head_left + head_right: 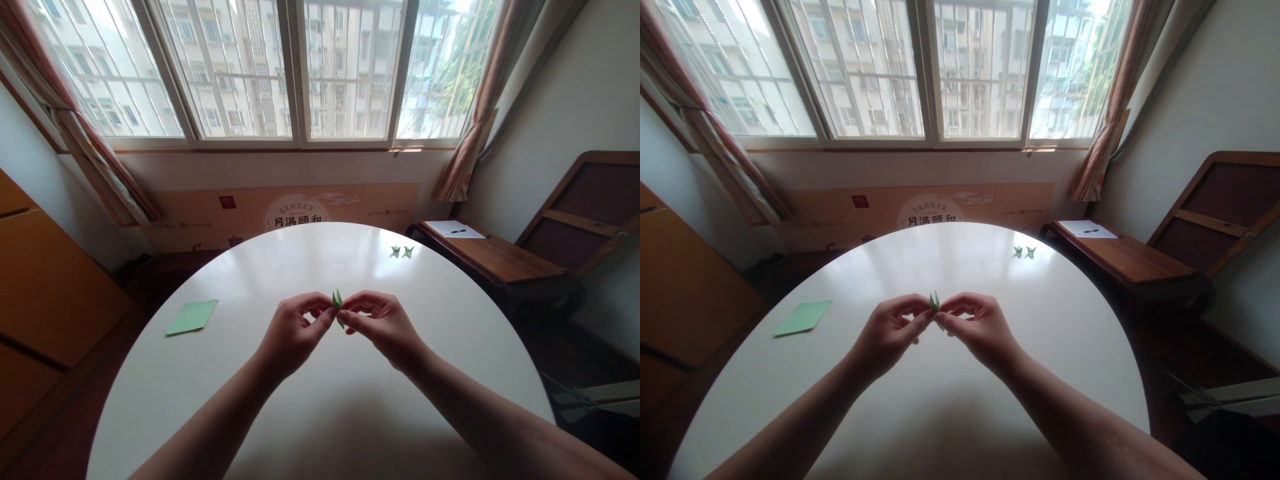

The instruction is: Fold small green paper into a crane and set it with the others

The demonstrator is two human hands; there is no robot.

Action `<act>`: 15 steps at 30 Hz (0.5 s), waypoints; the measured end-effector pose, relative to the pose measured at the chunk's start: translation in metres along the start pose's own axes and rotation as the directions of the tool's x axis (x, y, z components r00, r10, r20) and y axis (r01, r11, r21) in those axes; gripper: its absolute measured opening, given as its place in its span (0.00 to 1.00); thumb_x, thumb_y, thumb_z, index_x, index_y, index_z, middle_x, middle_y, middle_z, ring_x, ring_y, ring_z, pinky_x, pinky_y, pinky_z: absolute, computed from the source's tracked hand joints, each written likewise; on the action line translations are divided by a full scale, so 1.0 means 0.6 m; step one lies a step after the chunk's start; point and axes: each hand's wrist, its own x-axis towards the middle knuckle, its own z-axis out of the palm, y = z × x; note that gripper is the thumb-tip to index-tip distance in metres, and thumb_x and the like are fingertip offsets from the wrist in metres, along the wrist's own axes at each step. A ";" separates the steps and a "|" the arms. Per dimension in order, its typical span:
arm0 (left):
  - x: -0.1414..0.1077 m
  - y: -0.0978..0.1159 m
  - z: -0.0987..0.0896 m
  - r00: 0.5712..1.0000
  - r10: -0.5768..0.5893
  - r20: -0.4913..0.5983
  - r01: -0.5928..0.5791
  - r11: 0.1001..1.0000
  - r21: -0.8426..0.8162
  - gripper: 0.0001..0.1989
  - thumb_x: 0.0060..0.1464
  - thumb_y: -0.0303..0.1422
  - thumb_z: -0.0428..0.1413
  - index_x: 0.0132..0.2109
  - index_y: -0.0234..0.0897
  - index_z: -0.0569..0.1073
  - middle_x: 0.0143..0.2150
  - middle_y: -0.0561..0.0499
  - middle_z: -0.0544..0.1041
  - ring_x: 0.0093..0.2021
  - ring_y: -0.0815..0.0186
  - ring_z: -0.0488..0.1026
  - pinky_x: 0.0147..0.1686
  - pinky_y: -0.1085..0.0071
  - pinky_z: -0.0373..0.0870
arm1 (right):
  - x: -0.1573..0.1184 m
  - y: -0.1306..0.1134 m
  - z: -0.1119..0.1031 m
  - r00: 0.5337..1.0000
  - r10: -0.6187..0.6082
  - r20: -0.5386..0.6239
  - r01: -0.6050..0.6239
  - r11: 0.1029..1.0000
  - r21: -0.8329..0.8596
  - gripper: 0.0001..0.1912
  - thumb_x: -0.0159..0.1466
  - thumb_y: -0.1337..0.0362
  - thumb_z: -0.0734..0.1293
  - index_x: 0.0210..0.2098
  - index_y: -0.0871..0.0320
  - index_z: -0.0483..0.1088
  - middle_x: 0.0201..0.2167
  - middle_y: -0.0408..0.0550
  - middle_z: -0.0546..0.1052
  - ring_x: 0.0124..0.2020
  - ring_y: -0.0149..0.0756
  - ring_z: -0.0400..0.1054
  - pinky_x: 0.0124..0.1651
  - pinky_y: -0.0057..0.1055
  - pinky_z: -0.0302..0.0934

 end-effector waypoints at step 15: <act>0.000 0.005 0.000 1.000 0.010 0.010 -0.010 1.000 -0.017 0.08 0.58 0.34 0.58 0.36 0.34 0.79 0.28 0.50 0.76 0.26 0.68 0.69 0.20 0.76 0.66 | -0.001 0.001 0.007 0.987 0.160 0.033 -0.163 0.966 0.199 0.12 0.53 0.59 0.80 0.30 0.58 0.78 0.28 0.44 0.79 0.30 0.34 0.73 0.31 0.30 0.72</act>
